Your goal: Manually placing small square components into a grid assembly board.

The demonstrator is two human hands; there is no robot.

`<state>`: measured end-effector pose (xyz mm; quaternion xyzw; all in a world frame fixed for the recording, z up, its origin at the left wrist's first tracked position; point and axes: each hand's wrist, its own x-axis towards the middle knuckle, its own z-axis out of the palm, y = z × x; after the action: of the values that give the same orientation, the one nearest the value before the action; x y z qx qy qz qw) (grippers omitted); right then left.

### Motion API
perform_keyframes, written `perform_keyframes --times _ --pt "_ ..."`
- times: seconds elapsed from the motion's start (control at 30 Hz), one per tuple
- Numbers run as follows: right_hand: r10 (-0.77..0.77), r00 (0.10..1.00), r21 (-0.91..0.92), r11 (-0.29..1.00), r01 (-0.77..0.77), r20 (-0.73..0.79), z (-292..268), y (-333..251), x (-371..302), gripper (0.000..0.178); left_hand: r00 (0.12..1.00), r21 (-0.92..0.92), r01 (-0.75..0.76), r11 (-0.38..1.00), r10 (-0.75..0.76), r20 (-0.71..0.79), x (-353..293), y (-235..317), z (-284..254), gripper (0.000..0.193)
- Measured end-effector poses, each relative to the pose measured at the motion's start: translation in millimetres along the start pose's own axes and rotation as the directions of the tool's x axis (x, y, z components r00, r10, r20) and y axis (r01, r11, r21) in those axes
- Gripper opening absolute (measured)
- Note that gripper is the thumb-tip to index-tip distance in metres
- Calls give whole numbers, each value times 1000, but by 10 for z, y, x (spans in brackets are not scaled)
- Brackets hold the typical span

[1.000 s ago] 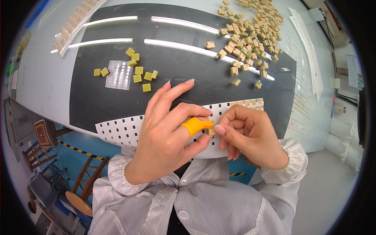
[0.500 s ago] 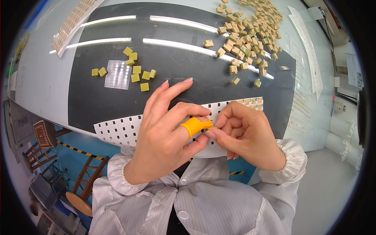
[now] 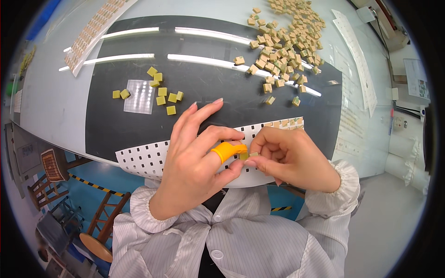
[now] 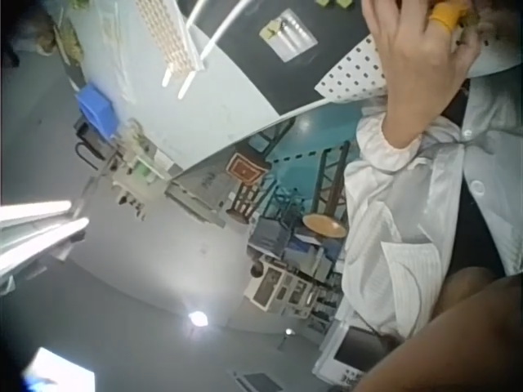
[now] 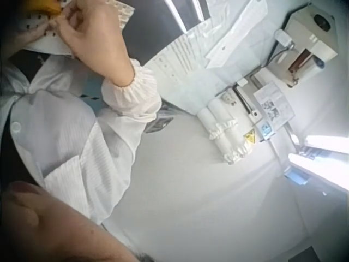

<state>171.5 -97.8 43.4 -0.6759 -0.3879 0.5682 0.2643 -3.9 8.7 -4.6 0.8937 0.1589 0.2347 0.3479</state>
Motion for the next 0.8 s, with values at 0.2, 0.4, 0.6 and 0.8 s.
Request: perform_keyframes --times 0.2,0.4,0.6,0.8 --pt "-165 960 82 979 188 -227 -82 93 -1 10 999 -33 -51 998 51 -1 1 -14 -5 24" --pt "-499 656 -509 837 198 -566 -231 83 247 18 992 -2 -128 992 128 -7 -28 -11 -17 19" --pt "-737 619 -661 611 436 -274 -120 -225 458 27 968 159 -241 957 248 -29 -55 77 -68 19" --pt "-704 709 -671 515 533 23 29 -493 848 20 981 4 -162 987 162 -107 -282 -19 -222 18"
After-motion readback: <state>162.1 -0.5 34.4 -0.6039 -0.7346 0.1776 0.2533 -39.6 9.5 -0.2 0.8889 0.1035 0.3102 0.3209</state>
